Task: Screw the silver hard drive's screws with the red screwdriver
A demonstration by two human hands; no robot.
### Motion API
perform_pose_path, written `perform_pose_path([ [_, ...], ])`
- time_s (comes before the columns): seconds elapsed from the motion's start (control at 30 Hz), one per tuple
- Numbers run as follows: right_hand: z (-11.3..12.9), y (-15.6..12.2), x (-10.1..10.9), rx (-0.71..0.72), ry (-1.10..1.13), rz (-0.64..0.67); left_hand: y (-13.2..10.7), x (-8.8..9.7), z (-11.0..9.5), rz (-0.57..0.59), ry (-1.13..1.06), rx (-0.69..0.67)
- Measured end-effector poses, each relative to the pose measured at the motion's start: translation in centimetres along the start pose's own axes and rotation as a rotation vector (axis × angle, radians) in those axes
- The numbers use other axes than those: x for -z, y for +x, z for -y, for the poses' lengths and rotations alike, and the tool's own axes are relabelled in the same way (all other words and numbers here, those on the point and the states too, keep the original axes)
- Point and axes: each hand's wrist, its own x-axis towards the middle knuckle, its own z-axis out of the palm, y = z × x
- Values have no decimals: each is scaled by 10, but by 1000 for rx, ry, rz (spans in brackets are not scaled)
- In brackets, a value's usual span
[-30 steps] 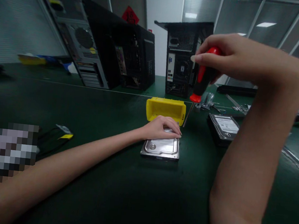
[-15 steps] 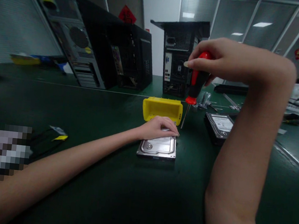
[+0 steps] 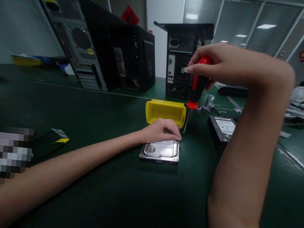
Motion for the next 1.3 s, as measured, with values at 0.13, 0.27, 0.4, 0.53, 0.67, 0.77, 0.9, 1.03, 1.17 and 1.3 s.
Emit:
perform_pose_path([
  [0.13, 3, 3, 0, -26, 42, 46, 1, 1, -2, 8, 1, -25],
  [0.27, 3, 8, -1, -42, 96, 97, 2, 0, -2, 10, 0, 7],
  [0.4, 4, 10, -3, -31, 118, 116, 2, 0, -2, 12, -5, 7],
  [0.53, 4, 11, -3, -21, 113, 131, 2, -1, -1, 13, -11, 10],
  [0.67, 4, 10, -3, -30, 116, 114, 2, -1, -1, -8, 4, 15],
  [0.77, 4, 9, -3, -32, 135, 93, 1, 0, -1, -5, -6, 16],
  [0.9, 4, 10, -4, -43, 143, 98, 2, 2, -2, 14, -3, 23],
  [1.03, 5, 15, -6, -43, 165, 148, 3, 3, -4, 30, 2, 24],
  [1.17, 8, 18, -8, -29, 185, 168, 3, 3, -4, 32, -1, 29],
  [1.3, 11, 17, -10, -7, 191, 168, 3, 3, -1, 45, -21, -9],
])
